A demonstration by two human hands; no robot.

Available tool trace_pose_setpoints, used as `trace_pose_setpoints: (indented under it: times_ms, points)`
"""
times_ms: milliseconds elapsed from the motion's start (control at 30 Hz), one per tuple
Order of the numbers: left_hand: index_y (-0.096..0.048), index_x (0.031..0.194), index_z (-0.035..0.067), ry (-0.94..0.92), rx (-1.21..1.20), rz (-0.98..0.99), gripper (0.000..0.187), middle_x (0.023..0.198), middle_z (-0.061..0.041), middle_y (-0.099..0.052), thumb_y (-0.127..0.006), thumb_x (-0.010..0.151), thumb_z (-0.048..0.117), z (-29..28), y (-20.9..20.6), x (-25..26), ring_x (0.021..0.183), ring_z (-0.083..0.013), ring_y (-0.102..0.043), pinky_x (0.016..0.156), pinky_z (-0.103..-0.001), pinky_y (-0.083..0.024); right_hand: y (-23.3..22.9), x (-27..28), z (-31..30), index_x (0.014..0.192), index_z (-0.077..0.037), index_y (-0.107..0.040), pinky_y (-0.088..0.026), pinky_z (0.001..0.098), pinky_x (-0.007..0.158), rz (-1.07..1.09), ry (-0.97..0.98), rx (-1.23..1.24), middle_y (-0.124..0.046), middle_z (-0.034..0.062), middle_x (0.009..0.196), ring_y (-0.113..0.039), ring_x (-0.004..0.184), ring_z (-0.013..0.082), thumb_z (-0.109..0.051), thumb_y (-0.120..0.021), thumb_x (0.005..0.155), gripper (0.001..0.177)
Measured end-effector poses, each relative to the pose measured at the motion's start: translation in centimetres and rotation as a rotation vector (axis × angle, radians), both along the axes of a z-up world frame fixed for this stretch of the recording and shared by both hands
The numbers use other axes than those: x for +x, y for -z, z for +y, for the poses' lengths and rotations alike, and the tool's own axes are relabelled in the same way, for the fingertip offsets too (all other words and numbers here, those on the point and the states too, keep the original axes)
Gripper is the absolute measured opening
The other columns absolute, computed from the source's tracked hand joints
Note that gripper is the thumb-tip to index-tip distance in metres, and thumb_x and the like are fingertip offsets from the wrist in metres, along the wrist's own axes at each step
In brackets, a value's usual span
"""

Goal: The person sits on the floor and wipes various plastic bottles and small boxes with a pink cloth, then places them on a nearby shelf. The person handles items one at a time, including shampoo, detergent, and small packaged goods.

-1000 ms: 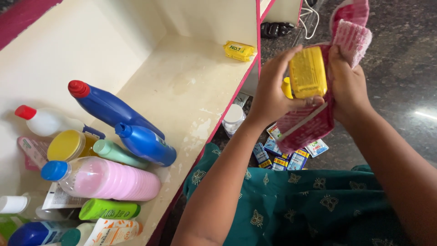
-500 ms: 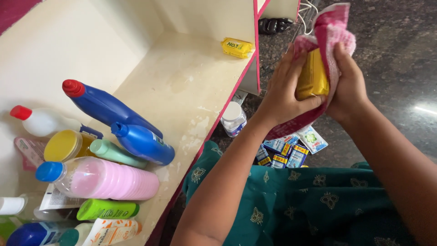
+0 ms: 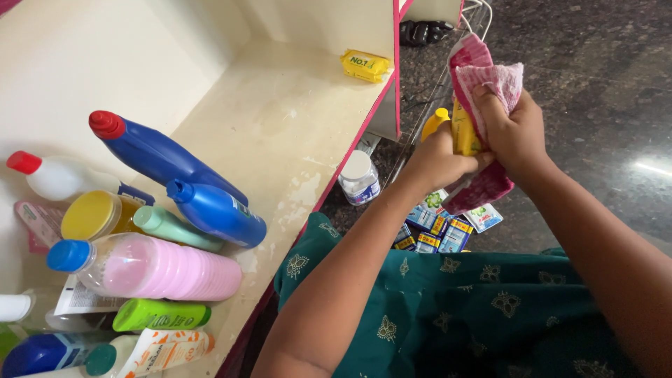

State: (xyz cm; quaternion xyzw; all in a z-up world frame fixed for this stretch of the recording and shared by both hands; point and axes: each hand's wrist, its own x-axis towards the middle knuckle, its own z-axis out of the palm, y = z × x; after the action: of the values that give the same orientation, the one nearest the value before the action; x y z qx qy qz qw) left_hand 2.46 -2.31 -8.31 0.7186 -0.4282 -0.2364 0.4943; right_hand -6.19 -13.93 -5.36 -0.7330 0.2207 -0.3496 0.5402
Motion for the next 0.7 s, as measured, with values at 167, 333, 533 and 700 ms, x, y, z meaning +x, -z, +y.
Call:
trace_pose_setpoints:
  times_ms: [167, 333, 533, 700]
  points:
    - [-0.054, 0.128, 0.001, -0.092, -0.125, 0.208, 0.047, 0.115, -0.015, -0.071, -0.069, 0.088, 0.021, -0.6, 0.1, 1.0, 0.106, -0.0265, -0.072, 0.092, -0.039, -0.056, -0.7, 0.0, 0.4, 0.113, -0.003, -0.066, -0.057, 0.0328, 0.074, 0.028, -0.044, -0.142, -0.072, 0.0081, 0.1, -0.068, 0.086, 0.0141, -0.031, -0.067, 0.105, 0.03]
    - [-0.052, 0.134, 0.011, -0.187, -0.167, 0.803, 0.038, 0.112, -0.012, -0.066, -0.051, 0.097, 0.019, -0.7, 0.6, 1.9, 0.101, -0.0276, -0.069, 0.083, -0.044, -0.058, -0.9, 0.5, -0.2, 0.126, -0.01, -0.061, -0.058, 0.0341, 0.083, 0.181, -0.175, 0.152, -0.071, 0.0078, 0.11, -0.07, 0.096, 0.0171, -0.036, -0.064, 0.103, 0.035]
    - [-0.052, 0.137, 0.013, -0.258, -0.512, 1.134, 0.038, 0.117, -0.009, -0.065, -0.05, 0.101, 0.024, -1.9, 2.4, 1.7, 0.11, -0.0262, -0.064, 0.093, -0.046, -0.054, -0.2, 0.4, 2.5, 0.137, -0.013, -0.052, -0.058, 0.0359, 0.093, 0.163, -0.34, 0.296, -0.068, 0.0088, 0.12, -0.068, 0.108, 0.0188, -0.028, -0.063, 0.097, 0.044]
    - [-0.059, 0.128, 0.012, -0.205, -0.563, 1.142, 0.036, 0.112, -0.004, -0.065, -0.052, 0.104, 0.039, -2.2, 1.6, 2.4, 0.103, -0.0192, -0.062, 0.084, -0.038, -0.052, -0.2, 0.5, 2.3, 0.139, -0.01, -0.052, -0.057, 0.0349, 0.094, 0.068, -0.343, 0.278, -0.068, 0.0071, 0.122, -0.067, 0.111, 0.0169, -0.025, -0.062, 0.102, 0.041]
